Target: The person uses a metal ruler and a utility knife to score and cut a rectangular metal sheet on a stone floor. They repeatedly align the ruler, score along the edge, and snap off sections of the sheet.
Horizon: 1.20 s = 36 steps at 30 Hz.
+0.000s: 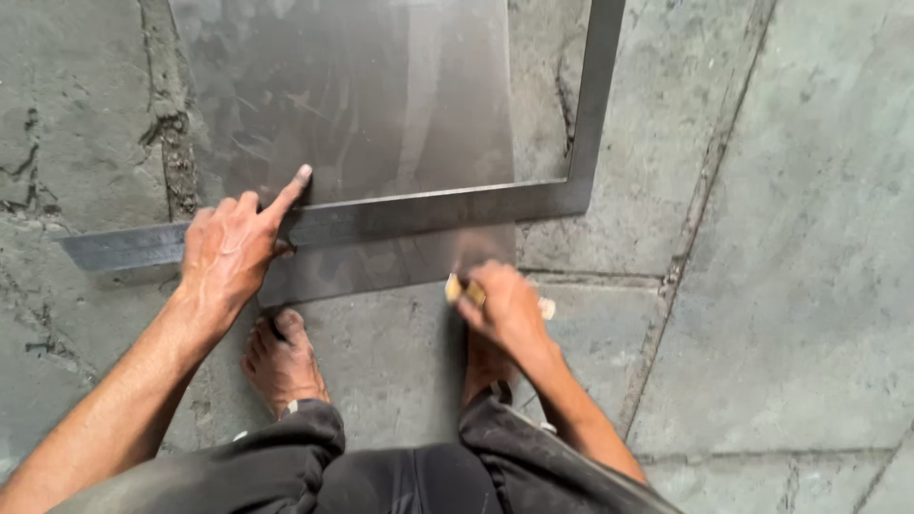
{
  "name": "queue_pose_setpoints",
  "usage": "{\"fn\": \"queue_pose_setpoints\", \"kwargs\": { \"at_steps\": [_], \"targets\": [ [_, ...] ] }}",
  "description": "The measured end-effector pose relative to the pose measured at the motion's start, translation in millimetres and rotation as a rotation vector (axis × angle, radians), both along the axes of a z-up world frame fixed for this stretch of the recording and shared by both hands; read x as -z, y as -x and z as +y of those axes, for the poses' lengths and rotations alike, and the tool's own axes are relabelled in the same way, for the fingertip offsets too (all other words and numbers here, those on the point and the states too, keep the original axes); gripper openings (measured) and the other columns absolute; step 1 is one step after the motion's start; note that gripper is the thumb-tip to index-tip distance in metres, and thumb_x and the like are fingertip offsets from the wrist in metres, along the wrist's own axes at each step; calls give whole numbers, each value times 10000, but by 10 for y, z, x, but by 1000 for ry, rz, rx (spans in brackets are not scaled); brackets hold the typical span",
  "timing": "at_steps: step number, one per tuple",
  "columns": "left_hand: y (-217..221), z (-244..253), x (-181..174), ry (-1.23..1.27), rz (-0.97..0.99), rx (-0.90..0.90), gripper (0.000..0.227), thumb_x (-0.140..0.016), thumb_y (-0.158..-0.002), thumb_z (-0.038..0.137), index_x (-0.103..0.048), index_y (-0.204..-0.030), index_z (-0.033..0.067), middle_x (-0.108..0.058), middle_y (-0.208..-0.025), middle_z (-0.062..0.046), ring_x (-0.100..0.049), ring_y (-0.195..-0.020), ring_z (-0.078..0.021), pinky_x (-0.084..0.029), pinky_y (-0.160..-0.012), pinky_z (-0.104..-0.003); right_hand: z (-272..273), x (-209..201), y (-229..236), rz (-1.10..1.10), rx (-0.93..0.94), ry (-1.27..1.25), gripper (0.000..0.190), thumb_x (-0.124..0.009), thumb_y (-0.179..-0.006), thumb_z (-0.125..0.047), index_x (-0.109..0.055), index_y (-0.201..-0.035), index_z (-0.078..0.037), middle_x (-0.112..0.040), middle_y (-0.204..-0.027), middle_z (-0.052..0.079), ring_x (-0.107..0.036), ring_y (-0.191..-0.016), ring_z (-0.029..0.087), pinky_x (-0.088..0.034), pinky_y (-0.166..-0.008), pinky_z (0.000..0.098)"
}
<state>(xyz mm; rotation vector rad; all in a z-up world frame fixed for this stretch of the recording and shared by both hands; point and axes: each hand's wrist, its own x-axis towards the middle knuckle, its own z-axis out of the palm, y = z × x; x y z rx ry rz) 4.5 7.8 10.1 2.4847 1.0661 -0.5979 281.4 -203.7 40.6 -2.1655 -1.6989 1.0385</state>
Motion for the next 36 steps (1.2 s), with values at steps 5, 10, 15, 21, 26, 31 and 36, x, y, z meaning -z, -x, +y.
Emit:
{"fn": "queue_pose_setpoints", "kwargs": {
  "at_steps": [5, 10, 15, 21, 26, 31, 36],
  "targets": [
    [12, -46, 20, 28, 0, -10, 1024, -816, -807, 304, -268, -1670, 375, -654, -944, -123, -674, -871, -300, -535, -757, -445, -150, 215, -80, -97, 261, -125, 276, -776, -898, -204, -718, -1116, -44, -686, -980, 135, -657, -884, 308, -539, -762, 425],
    [15, -40, 28, 38, 28, -12, 1028, -813, -808, 328, -243, -1661, 379, -659, -946, -123, -675, -874, -299, -531, -755, -440, -175, 248, -68, -179, 307, -262, 316, -763, -864, -136, -719, -1152, -14, -672, -1034, 169, -643, -946, 324, -545, -825, 427],
    [-1, -39, 14, 32, 30, -11, 1033, -811, -811, 307, -230, -1663, 378, -662, -967, -114, -677, -875, -281, -530, -743, -423, -165, 380, -66, -227, 301, -318, 315, -801, -879, -142, -717, -1154, -14, -667, -1076, 184, -662, -982, 321, -572, -839, 395],
    [-3, -28, 5, 39, 36, -12, 1034, -810, -806, 314, -227, -1657, 383, -662, -973, -111, -675, -882, -279, -531, -742, -423, -214, 600, -77, -256, 273, -365, 325, -804, -901, -156, -726, -1179, -9, -661, -1052, 190, -667, -973, 324, -582, -827, 401],
    [-9, -44, -8, 45, 34, -16, 1025, -805, -815, 316, -227, -1658, 383, -662, -977, -114, -675, -881, -279, -531, -748, -427, -129, 587, -72, -263, 261, -350, 326, -807, -918, -183, -727, -1186, -15, -655, -1034, 192, -671, -949, 314, -598, -788, 377],
    [15, -8, 18, 23, 9, -14, 1040, -810, -796, 278, -232, -1653, 392, -663, -989, -95, -675, -896, -281, -532, -757, -430, -7, 496, -86, -375, 179, -50, 293, -770, -936, -217, -737, -1145, -14, -668, -1008, 156, -663, -867, 324, -574, -735, 427],
    [53, -40, -30, 14, 1, 5, 1031, -786, -819, 220, -229, -1668, 398, -661, -972, -71, -675, -909, -262, -529, -757, -423, 4, 359, -368, -215, 44, 260, 317, -814, -810, -324, -768, -1024, -94, -706, -992, 154, -669, -958, 374, -550, -843, 500]
  ]
}}
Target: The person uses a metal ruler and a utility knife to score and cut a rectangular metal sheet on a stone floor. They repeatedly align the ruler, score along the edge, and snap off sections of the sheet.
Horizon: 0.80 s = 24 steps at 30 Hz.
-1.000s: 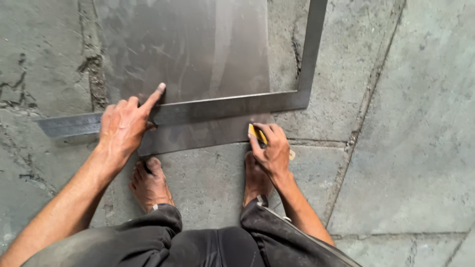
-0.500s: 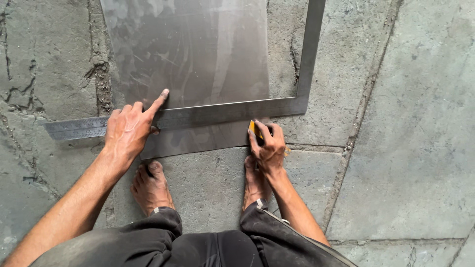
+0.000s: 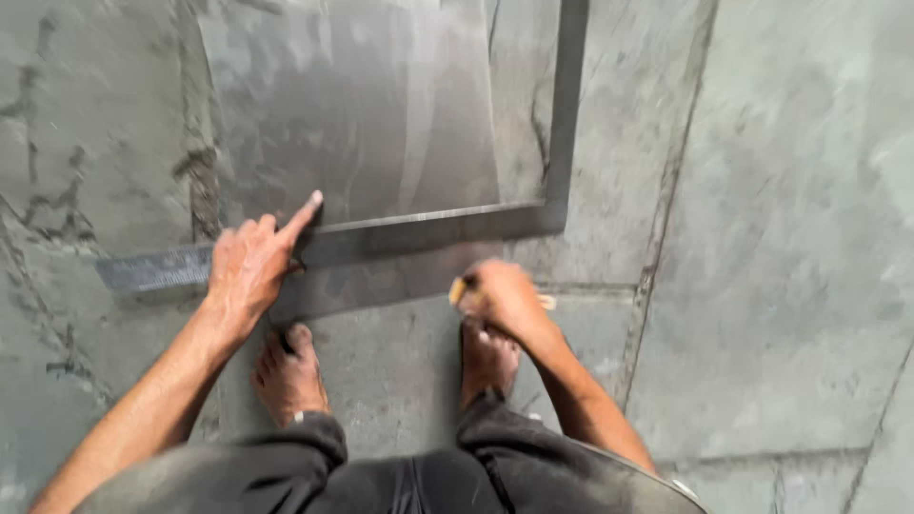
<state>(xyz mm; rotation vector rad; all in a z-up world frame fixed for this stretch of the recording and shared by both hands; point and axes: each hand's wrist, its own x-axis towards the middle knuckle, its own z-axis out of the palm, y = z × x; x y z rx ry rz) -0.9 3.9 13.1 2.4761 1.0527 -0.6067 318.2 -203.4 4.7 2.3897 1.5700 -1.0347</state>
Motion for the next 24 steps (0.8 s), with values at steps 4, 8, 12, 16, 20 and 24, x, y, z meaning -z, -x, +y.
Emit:
{"fn": "queue_pose_setpoints", "kwargs": {
  "at_steps": [4, 8, 12, 16, 20, 24],
  "targets": [
    [180, 46, 22, 19, -57, -3, 970, -784, -797, 355, -262, -1611, 429, -656, -967, -67, -667, -915, -268, -522, -771, -441, 235, 5, -539, -299, 400, -682, 560, -844, -826, -245, -622, -1226, 78, -628, -1045, 226, -632, -933, 373, -531, -804, 484],
    [785, 70, 121, -60, 28, 18, 819, -716, -891, 324, -342, -1594, 511, -647, -973, -29, -661, -913, -201, -527, -780, -391, 252, 122, -722, 191, 480, -485, 335, -787, -848, -134, -707, -1153, -21, -727, -893, 95, -680, -824, 224, -568, -776, 363],
    [1368, 106, 226, -89, 159, -26, 767, -691, -890, 439, -373, -1582, 530, -653, -1006, -18, -662, -932, -178, -534, -815, -365, 432, 273, -470, 385, 399, -401, 254, -724, -852, -59, -719, -1105, -39, -770, -928, 53, -720, -856, 117, -582, -786, 278],
    [1691, 62, 307, -113, 123, -47, 797, -703, -850, 460, -389, -1580, 517, -657, -1022, -4, -669, -942, -185, -535, -854, -382, 542, 286, -243, 432, 347, -352, 275, -684, -842, 10, -716, -1113, -28, -764, -890, 54, -713, -834, 103, -574, -784, 274],
    [1740, 93, 363, -84, 100, -45, 829, -713, -832, 471, -387, -1594, 510, -652, -1001, -3, -671, -944, -187, -544, -872, -373, 625, 227, -237, 421, 349, -338, 242, -762, -850, -41, -715, -1087, -19, -763, -888, 46, -693, -818, 91, -566, -758, 274],
    [1732, 143, 343, -72, 87, -34, 848, -715, -820, 476, -380, -1598, 513, -653, -1015, -3, -676, -947, -192, -548, -849, -382, 615, 218, -178, 433, 401, -361, 241, -776, -838, -63, -723, -1070, -20, -773, -886, 43, -693, -817, 81, -565, -753, 268]
  ]
}}
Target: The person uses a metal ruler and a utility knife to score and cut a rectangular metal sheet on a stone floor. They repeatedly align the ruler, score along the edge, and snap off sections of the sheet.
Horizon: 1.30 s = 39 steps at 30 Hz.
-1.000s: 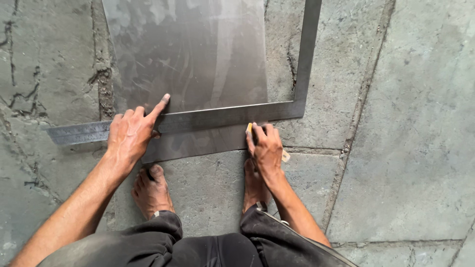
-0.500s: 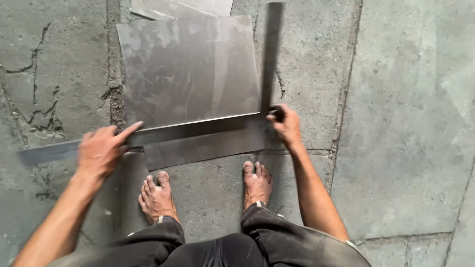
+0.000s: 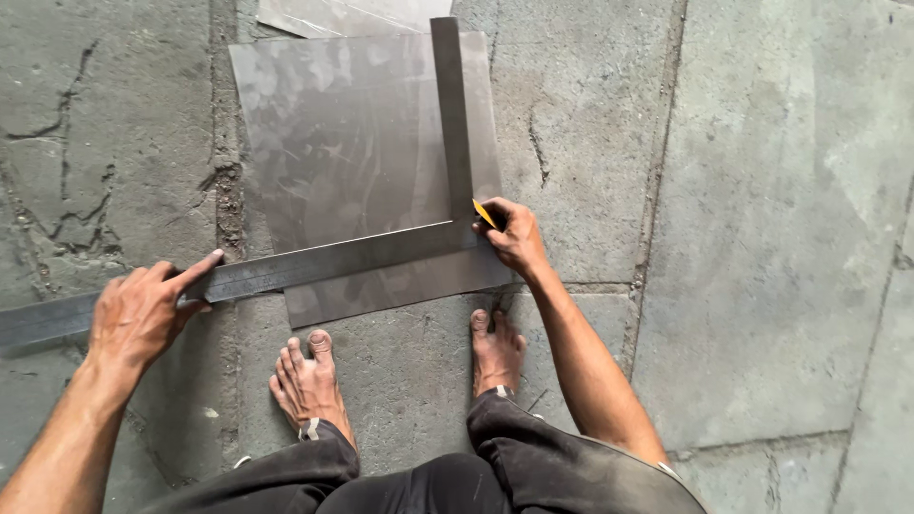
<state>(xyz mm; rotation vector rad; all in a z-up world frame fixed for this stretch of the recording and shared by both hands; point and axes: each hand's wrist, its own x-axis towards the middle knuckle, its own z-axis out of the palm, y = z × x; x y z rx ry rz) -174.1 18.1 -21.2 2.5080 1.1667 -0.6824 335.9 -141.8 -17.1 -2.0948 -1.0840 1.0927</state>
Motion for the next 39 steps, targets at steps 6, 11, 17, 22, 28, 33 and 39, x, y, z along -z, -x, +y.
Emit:
{"fn": "queue_pose_setpoints", "kwargs": {
  "at_steps": [6, 11, 17, 22, 28, 33, 39],
  "targets": [
    [-36, 91, -13, 46, 17, 3, 829, -724, -812, 476, -378, -1561, 556, -652, -1022, -1, -678, -933, -202, -557, -815, -382, 4, -13, 73, -123, 25, -20, 249, -781, -851, -55, -706, -1079, 11, -726, -833, 70, -636, -787, 99, -536, -736, 276],
    [70, 78, 64, 41, -21, 28, 812, -724, -844, 423, -383, -1573, 535, -646, -1026, -15, -669, -931, -220, -535, -811, -399, -48, 82, 155, -42, 53, -16, 230, -735, -873, -30, -696, -1098, -2, -729, -873, 69, -652, -831, 100, -559, -779, 275],
    [11, 179, 2, 100, -138, -61, 782, -713, -857, 286, -418, -1537, 535, -634, -999, -33, -637, -945, -242, -496, -817, -429, 101, -274, 708, -212, 172, -131, 347, -588, -958, 12, -660, -1291, -54, -741, -1081, 96, -709, -944, 163, -563, -847, 296],
    [135, 18, 80, 103, -293, -112, 704, -708, -836, 252, -515, -1490, 429, -637, -1010, -82, -622, -964, -281, -475, -799, -457, -188, -399, 1839, 14, -37, 77, 564, -466, -866, 66, -669, -1355, -131, -750, -1015, 116, -700, -850, 236, -570, -802, 337],
    [181, 38, 128, 93, -344, -134, 711, -782, -819, 274, -549, -1474, 422, -643, -992, -67, -621, -953, -266, -472, -825, -447, -5, -62, 2558, -282, -312, -253, 390, -750, -859, -53, -690, -1244, -67, -642, -1097, 165, -656, -960, 355, -550, -819, 417],
    [119, 95, 133, 79, -309, -125, 717, -783, -813, 249, -562, -1467, 442, -649, -988, -56, -627, -953, -243, -475, -852, -441, 60, 45, 2639, -363, -313, -309, 357, -807, -856, -103, -687, -1189, -59, -624, -1058, 169, -653, -942, 353, -551, -807, 428],
    [105, 111, 80, 107, -299, -143, 675, -768, -835, 242, -571, -1450, 440, -656, -999, -39, -627, -951, -225, -475, -863, -440, 123, 30, 2665, -380, -311, -293, 344, -824, -856, -119, -710, -1177, -74, -617, -1027, 159, -654, -880, 324, -552, -758, 409]
  ]
}}
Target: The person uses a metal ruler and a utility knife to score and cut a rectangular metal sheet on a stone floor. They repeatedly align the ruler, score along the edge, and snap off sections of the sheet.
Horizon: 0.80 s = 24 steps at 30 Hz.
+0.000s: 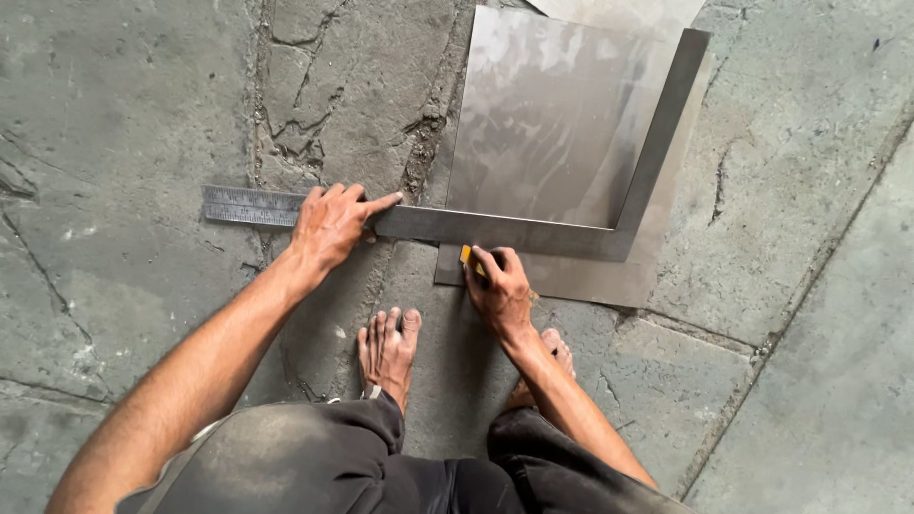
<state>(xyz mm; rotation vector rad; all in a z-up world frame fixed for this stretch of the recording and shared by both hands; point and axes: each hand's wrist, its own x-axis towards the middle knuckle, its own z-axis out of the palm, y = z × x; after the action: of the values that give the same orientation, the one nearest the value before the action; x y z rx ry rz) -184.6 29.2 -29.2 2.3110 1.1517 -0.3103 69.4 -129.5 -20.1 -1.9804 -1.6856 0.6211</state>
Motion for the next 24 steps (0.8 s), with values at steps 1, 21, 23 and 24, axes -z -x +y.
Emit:
{"fn": "queue_pose_setpoints", "kwargs": {
  "at_steps": [1, 21, 23, 24],
  "targets": [
    [4, -13, -9, 15, 18, 3, 661, -758, -860, 238, -568, -1457, 447, -656, -993, -37, -628, -940, -220, -476, -873, -438, -20, -1, 14, 10, 2, 17, 345, -822, -855, -118, -711, -1179, -75, -618, -1027, 158, -655, -869, 314, -553, -747, 401],
    [37, -47, 4, -7, -44, -16, 683, -752, -822, 213, -564, -1447, 417, -653, -1017, -46, -621, -981, -247, -462, -857, -458, -39, -47, 87, -47, 23, 58, 333, -790, -855, -125, -705, -1170, -57, -627, -1023, 168, -657, -887, 346, -549, -758, 427],
    [40, -71, -24, 27, -39, -21, 691, -763, -808, 238, -561, -1447, 405, -651, -1015, -51, -617, -985, -255, -461, -860, -462, -73, -41, 122, -61, 33, 33, 345, -804, -852, -121, -704, -1177, -65, -623, -1028, 163, -657, -899, 339, -549, -770, 419],
    [34, -67, -39, 34, -25, -18, 689, -761, -814, 232, -560, -1449, 411, -652, -1019, -47, -619, -985, -252, -464, -860, -458, -80, -33, 129, -62, 37, 23, 342, -805, -851, -122, -704, -1174, -68, -622, -1030, 160, -656, -904, 335, -548, -775, 417]
  ]
}}
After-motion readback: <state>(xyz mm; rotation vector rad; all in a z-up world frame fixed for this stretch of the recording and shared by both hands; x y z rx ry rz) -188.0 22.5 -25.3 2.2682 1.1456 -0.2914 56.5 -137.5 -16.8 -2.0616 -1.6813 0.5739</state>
